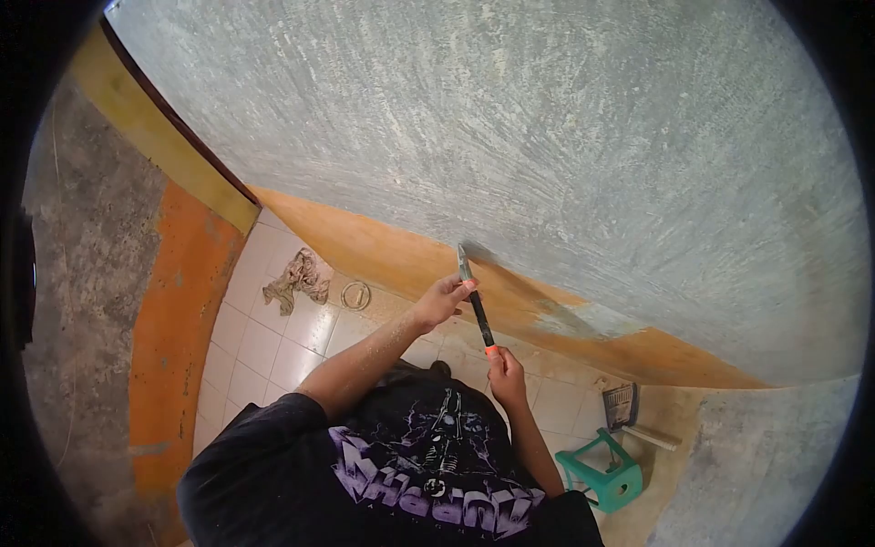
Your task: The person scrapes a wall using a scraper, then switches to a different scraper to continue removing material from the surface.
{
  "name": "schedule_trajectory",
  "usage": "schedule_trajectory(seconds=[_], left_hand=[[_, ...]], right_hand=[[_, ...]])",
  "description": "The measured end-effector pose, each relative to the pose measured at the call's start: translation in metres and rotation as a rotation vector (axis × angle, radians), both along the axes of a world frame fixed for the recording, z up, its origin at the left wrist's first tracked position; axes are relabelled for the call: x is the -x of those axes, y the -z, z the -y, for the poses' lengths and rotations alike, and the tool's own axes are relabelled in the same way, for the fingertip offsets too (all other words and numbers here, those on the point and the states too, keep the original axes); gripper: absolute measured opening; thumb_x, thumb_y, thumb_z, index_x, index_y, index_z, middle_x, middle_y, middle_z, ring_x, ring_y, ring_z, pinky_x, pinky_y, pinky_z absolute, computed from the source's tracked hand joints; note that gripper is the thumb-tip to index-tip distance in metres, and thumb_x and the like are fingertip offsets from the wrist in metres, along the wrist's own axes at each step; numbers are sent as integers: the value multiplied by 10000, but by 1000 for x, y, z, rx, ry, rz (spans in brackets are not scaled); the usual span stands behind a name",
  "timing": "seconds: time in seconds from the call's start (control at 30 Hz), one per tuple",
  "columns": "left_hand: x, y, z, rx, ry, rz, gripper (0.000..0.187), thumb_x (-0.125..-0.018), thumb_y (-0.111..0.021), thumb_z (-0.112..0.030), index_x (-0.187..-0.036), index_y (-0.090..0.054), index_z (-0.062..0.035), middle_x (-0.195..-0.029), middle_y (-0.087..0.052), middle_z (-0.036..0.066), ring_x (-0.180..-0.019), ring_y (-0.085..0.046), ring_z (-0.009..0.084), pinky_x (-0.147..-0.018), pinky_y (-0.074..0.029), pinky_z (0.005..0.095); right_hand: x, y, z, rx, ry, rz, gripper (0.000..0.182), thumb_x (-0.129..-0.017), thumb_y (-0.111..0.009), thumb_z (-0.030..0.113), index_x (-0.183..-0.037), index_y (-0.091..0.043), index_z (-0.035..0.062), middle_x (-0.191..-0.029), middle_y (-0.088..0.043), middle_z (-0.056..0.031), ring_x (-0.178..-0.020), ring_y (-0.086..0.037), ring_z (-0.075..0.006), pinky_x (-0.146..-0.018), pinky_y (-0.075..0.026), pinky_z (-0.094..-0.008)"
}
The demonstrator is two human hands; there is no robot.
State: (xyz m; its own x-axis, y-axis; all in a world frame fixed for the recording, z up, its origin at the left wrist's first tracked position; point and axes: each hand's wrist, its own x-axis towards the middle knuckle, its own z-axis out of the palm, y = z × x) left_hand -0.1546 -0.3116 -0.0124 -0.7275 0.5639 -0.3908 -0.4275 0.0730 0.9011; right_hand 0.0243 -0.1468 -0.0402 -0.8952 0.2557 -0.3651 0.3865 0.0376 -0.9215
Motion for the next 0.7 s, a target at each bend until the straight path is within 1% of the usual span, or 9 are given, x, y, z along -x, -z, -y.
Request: schedule_trajectory(seconds=[0.03,0.13,0.23,0.33,0.43,0.53,0.63,0.7], left_hand=[[1,1,0,-2,10,-16,448,-990,-522,-464,-1260,-541,-107,-1103,-650,21,-1077,-584,163,-866,-458,398],[1,4,-2,-33,8,-21,458,-989,-524,-465,-1270,-538,-103,-1114,-645,18,-1065,-580,159,-857,-462,386],[0,3,-3,-33,-13,5,466,-984,-531,-472,-1266,-544,-101,-1109,-647,23,-1069,-567,156,-858,-466,387],[3,1,5,-11,-28,-14,469,-978,-538,-481,-1255,-550,-103,-1130,-633,30,-1089,-550,157,-868,-469,401],[14,-1,16,10,8,-26,455,-971,-567,-443,-1273,-568,-102,-1062,-620,20,-979,-565,130,-753,-479,326],[16,5,12,23,61,-2,489,-977,-539,-482,-1288,-538,-105,-1200,-596,41,-1109,-543,181,-887,-467,414],[13,5,9,4,40,-17,490,-980,-536,-473,-1304,-532,-106,-1201,-599,44,-1109,-545,184,-890,-466,414],[17,-1,21,3,-14,-15,485,-983,-535,-463,-1306,-528,-102,-1198,-600,46,-1113,-546,187,-888,-469,415]], right_hand=[[0,0,2,-25,5,-11,288,-1009,-526,292,-1020,-613,18,-611,-439,55,-482,-410,-41,-446,-333,-218],[-2,3,3,23,14,-57,282,-1009,-525,284,-1022,-616,17,-616,-447,55,-489,-414,-37,-450,-332,-218],[-2,-3,-1,-8,13,-3,317,-1003,-536,306,-1024,-643,8,-660,-480,35,-570,-452,-59,-533,-378,-240],[5,-8,3,-124,-31,-53,315,-1000,-544,298,-1031,-641,0,-661,-481,35,-572,-448,-63,-538,-381,-246],[10,-14,8,-197,-60,-64,324,-999,-542,297,-1035,-640,-9,-661,-482,35,-577,-447,-64,-541,-383,-252],[8,-2,5,-121,-13,-78,327,-1001,-534,298,-1031,-637,-11,-658,-484,34,-581,-453,-64,-541,-384,-254],[8,-5,4,-20,-2,-11,290,-1011,-512,271,-998,-635,9,-655,-466,53,-556,-431,-41,-504,-356,-233],[20,-13,13,-117,-41,-43,316,-1003,-527,292,-1005,-642,-2,-655,-482,36,-576,-449,-57,-530,-376,-247]])
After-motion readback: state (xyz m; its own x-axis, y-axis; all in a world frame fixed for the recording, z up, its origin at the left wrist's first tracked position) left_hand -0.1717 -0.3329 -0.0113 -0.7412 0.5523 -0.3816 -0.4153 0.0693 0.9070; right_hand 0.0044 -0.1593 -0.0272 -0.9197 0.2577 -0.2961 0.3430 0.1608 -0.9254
